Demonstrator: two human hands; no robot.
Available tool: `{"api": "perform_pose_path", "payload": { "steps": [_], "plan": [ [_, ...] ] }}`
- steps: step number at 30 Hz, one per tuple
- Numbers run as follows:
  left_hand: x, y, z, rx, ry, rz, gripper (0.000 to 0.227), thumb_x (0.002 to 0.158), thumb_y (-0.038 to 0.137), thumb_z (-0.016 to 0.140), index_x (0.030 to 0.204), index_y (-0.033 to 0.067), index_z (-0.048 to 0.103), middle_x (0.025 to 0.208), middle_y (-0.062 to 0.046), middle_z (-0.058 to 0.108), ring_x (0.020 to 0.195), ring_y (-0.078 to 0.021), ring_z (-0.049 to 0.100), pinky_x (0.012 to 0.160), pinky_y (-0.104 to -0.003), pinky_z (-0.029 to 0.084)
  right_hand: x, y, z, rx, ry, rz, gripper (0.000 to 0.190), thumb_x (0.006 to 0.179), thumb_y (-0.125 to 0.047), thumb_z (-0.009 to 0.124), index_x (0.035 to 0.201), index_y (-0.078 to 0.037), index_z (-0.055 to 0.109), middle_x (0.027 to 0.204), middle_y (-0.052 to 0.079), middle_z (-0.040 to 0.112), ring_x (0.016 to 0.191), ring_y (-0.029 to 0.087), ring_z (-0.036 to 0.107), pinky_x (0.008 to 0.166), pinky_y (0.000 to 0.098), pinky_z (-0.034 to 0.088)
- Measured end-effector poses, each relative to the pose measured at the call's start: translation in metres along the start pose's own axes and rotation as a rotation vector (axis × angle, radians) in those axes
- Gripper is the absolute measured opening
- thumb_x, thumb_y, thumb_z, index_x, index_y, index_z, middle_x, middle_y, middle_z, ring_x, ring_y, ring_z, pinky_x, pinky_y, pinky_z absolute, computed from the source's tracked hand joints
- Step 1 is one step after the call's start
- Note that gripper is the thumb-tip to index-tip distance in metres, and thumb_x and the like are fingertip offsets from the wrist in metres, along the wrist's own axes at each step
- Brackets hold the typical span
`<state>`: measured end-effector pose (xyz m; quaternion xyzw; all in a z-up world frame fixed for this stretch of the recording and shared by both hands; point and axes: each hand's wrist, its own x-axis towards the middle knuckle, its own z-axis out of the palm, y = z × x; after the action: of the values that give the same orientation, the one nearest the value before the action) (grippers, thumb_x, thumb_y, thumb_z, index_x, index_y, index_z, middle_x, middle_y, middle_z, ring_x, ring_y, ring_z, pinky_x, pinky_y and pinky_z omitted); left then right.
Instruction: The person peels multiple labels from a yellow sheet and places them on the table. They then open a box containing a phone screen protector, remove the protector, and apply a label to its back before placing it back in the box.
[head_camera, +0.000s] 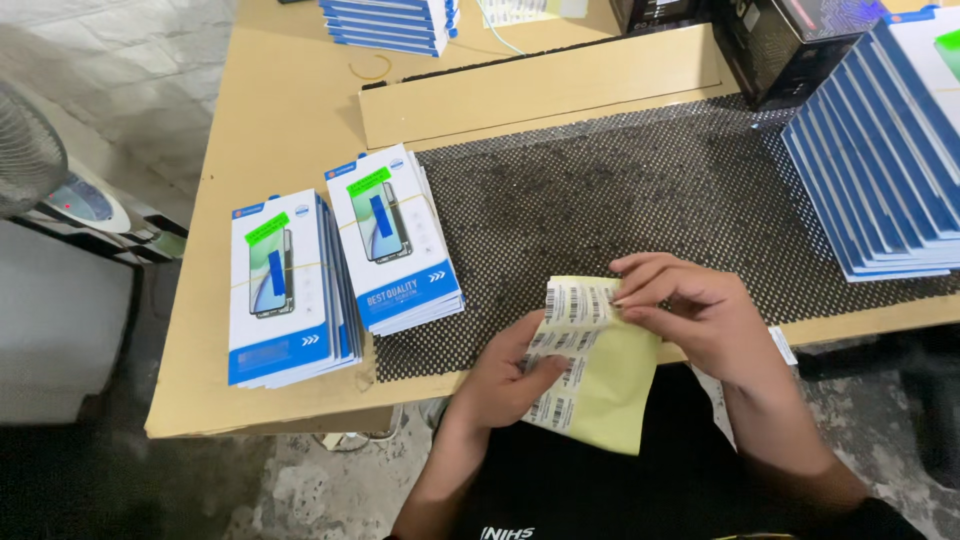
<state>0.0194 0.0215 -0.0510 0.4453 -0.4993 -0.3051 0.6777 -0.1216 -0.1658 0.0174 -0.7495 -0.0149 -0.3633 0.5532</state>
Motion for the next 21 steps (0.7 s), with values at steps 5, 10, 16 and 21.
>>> {"api": "perform_pose_path", "payload": {
  "steps": [5, 10, 16, 21],
  "plan": [
    [0.000, 0.008, -0.003, 0.025, 0.019, -0.083, 0.046, 0.097, 0.007, 0.062, 0.141, 0.0018, 0.053, 0.127, -0.017, 0.069, 0.116, -0.0288, 0.067, 0.096, -0.045, 0.056, -0.021, 0.011, -0.032, -0.020, 0.123, -0.131, 0.008, 0.084, -0.002, 0.076, 0.090, -0.004, 0.071, 0.093, 0.013, 0.071, 0.104, 0.035, 0.071, 0.099, 0.0476, 0.059],
    [0.008, 0.026, 0.006, -0.059, 0.236, -0.355, 0.060, 0.092, 0.009, 0.063, 0.149, 0.0092, 0.046, 0.131, -0.013, 0.070, 0.115, -0.0269, 0.071, 0.091, -0.041, 0.062, -0.047, 0.012, -0.067, -0.214, 0.041, -0.240, 0.014, 0.087, 0.002, 0.073, 0.100, -0.004, 0.071, 0.106, 0.015, 0.071, 0.103, 0.026, 0.073, 0.100, 0.0342, 0.065],
    [0.008, 0.025, 0.009, -0.125, 0.331, -0.266, 0.051, 0.093, 0.004, 0.062, 0.143, 0.0042, 0.050, 0.131, -0.016, 0.070, 0.115, -0.0265, 0.070, 0.093, -0.040, 0.062, -0.079, 0.020, -0.082, -0.680, -0.248, -0.196, 0.037, 0.081, -0.003, 0.080, 0.117, -0.003, 0.069, 0.118, 0.014, 0.072, 0.111, 0.028, 0.070, 0.104, 0.0413, 0.057],
    [0.002, 0.010, 0.004, -0.050, 0.213, -0.099, 0.066, 0.094, 0.009, 0.059, 0.154, 0.0014, 0.033, 0.140, -0.024, 0.061, 0.128, -0.0311, 0.057, 0.105, -0.058, 0.049, -0.080, 0.013, -0.067, -0.659, -0.089, -0.154, 0.022, 0.078, 0.000, 0.080, 0.099, 0.003, 0.075, 0.099, 0.020, 0.077, 0.096, 0.047, 0.073, 0.093, 0.0627, 0.056]
  ]
}}
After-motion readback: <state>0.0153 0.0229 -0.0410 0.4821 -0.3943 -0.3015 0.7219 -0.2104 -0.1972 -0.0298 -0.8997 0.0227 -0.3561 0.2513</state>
